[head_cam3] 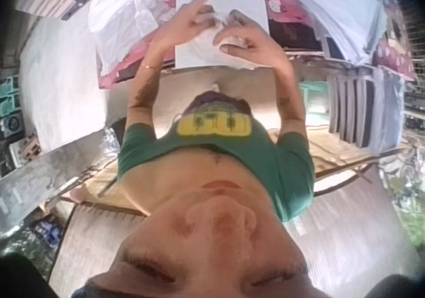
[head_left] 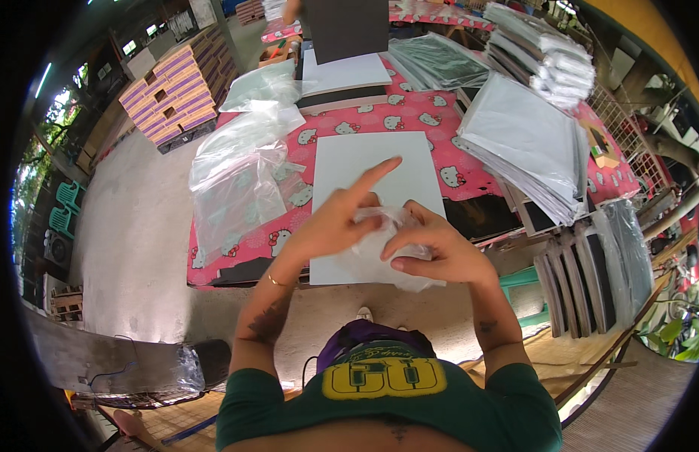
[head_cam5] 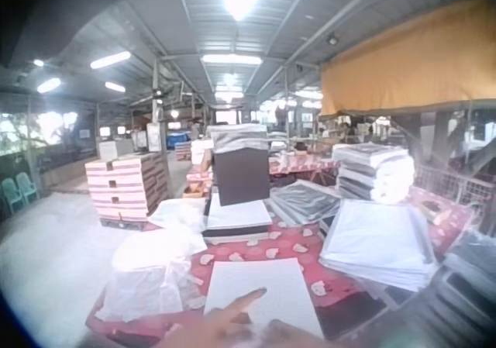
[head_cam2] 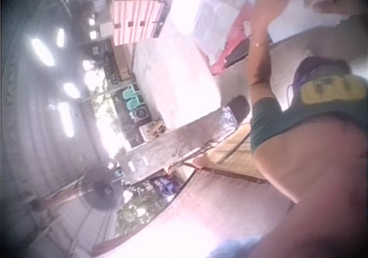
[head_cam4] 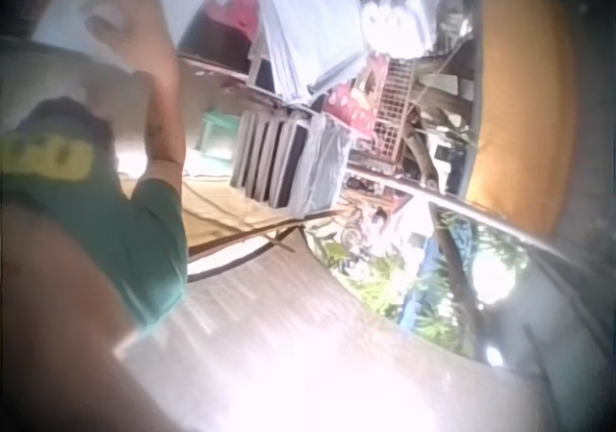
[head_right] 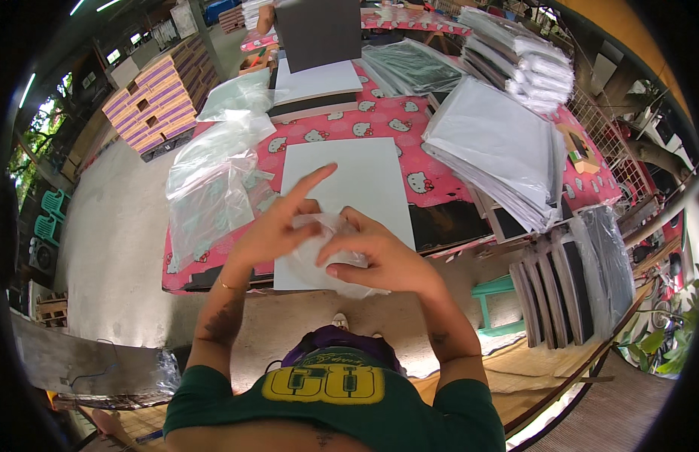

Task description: The person places flat black panels into clear plastic sleeves, stacks the packaged items, and clears the workspace of empty sleeves.

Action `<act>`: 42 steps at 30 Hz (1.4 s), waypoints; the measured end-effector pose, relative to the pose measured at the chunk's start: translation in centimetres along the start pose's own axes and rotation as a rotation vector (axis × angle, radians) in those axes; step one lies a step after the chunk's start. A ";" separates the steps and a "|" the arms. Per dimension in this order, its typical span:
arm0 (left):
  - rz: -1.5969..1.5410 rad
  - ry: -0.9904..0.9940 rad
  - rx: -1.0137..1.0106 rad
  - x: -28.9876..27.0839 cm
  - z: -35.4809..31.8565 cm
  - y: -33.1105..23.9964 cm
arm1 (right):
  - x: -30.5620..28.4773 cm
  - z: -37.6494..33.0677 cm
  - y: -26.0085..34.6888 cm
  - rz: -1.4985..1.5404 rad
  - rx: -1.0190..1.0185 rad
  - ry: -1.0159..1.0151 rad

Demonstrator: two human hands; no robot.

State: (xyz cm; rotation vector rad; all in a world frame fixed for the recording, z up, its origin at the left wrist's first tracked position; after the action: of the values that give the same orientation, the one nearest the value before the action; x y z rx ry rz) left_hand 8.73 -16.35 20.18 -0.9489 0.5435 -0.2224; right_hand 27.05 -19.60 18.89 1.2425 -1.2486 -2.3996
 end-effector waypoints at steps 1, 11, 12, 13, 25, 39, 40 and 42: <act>-0.228 0.061 -0.058 0.2 -0.1 0.2 | -0.6 -0.8 -1.6 -0.212 0.162 -0.081; 0.993 -0.263 -0.041 0.6 -1.0 4.1 | -8.1 -6.5 -6.7 -0.733 0.496 -0.982; 0.940 -0.333 -0.057 0.9 -0.2 3.9 | -8.2 -6.3 -7.2 -0.667 0.427 -0.989; 0.886 -0.401 -0.073 0.9 0.4 3.9 | -8.4 -6.3 -7.6 -0.601 0.358 -0.995; 0.989 -0.476 0.110 -3.0 4.3 -2.6 | -7.3 -0.1 6.1 -0.755 -0.351 -0.876; 1.534 -0.008 -0.356 -6.9 -8.0 2.2 | -2.2 -6.1 -10.9 -0.736 0.222 0.566; 1.393 0.040 -0.379 -8.8 -9.6 2.9 | -0.7 -6.5 -9.2 -0.421 0.381 0.628; 0.885 0.028 -0.312 -11.5 -11.4 3.2 | 0.2 -7.3 -6.2 0.046 0.497 0.682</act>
State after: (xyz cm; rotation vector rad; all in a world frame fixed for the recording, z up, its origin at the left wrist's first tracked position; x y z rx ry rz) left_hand -7.22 -17.86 16.20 -0.9193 0.9887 0.6614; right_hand 33.67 -20.16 12.00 1.9044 -1.6171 -1.4308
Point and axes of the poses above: each hand's wrist, its own z-axis towards the middle knuckle, its own x-axis out of the palm, y = z × x, the point moved 4 cm from there along z, towards the middle knuckle, and after that the axes turned 2 degrees about x, right-handed, at the moved point
